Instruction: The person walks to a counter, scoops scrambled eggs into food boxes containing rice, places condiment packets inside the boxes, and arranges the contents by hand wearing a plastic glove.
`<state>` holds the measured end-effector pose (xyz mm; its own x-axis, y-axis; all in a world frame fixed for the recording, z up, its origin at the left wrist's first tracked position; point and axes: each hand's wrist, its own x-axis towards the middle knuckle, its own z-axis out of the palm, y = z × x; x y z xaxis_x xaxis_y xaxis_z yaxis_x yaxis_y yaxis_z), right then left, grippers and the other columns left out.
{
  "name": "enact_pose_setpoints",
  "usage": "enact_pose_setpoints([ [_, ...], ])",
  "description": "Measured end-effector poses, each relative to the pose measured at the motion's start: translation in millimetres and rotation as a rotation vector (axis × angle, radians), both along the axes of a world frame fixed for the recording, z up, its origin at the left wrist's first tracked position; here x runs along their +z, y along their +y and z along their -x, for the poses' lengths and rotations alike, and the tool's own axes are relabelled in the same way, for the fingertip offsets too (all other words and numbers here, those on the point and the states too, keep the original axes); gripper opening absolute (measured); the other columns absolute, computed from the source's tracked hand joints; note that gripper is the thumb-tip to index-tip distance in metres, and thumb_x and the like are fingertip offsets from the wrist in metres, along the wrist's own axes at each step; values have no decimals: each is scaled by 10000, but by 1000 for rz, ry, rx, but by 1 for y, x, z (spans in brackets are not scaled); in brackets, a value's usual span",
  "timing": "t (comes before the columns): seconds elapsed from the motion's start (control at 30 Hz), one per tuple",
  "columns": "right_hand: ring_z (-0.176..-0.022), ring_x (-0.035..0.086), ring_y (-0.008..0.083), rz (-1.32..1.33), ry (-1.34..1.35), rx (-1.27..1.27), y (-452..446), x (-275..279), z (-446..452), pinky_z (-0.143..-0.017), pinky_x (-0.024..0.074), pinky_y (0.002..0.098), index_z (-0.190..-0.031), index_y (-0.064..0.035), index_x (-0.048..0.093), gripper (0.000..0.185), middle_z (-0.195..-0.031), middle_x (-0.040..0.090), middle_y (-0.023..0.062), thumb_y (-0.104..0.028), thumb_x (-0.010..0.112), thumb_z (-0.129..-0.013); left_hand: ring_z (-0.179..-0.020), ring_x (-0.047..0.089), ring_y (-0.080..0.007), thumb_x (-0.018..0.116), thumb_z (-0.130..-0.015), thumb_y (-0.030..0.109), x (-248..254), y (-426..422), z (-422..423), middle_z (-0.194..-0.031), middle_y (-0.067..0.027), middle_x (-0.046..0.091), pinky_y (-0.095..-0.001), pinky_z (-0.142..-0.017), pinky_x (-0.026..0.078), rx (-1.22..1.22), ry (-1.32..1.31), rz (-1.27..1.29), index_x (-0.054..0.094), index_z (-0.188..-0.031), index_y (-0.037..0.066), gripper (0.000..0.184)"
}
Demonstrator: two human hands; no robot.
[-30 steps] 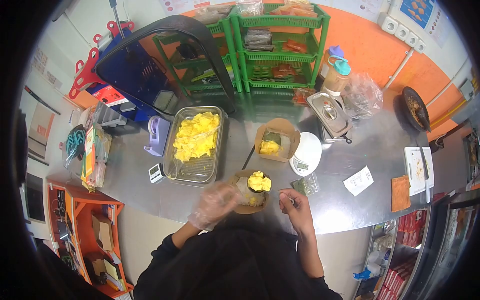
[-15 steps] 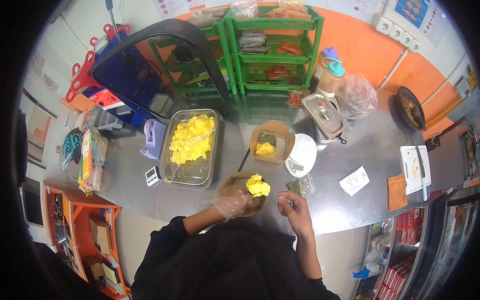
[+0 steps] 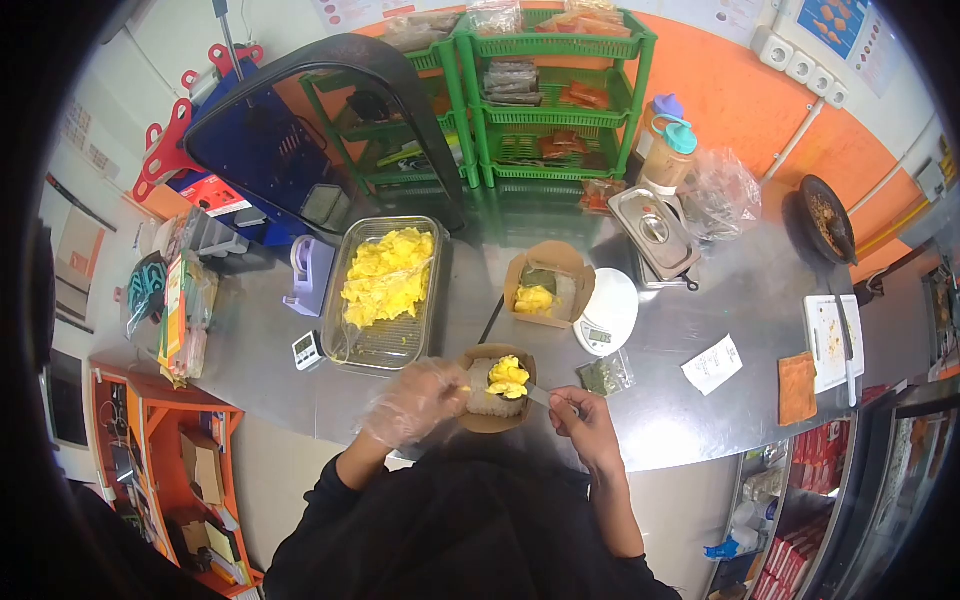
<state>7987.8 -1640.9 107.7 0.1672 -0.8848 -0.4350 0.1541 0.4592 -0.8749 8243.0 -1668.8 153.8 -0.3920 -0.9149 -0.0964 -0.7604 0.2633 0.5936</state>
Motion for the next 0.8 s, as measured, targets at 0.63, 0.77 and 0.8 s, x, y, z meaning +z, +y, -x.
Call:
enact_pose_setpoints([
  [0.63, -605, 458, 57, -6, -100, 27, -1, 0, -3, -527, 344, 191, -956, 17, 623, 169, -676, 527, -7, -145, 594, -915, -901, 622, -279, 608, -866, 129, 2, -27, 1, -1027, -105, 638, -365, -785, 505, -138, 246, 196, 663, -1077, 84, 223],
  [0.77, -601, 453, 53, 16, -66, 24, -3, 1, 1, -524, 342, 188, -953, 9, 626, 167, -677, 526, -12, -151, 597, -914, -910, 632, -250, 630, -853, 104, 17, -25, -9, -1033, -104, 639, -344, -778, 511, -23, 288, 239, 660, -1080, 79, 231],
  [0.8, -599, 450, 51, 23, -61, 21, -3, 1, 2, -522, 341, 188, -949, 5, 626, 163, -677, 524, -14, -151, 598, -913, -907, 637, -233, 636, -852, 104, 18, -24, -12, -1037, -105, 642, -329, -772, 513, 31, 309, 228, 659, -1080, 76, 230],
])
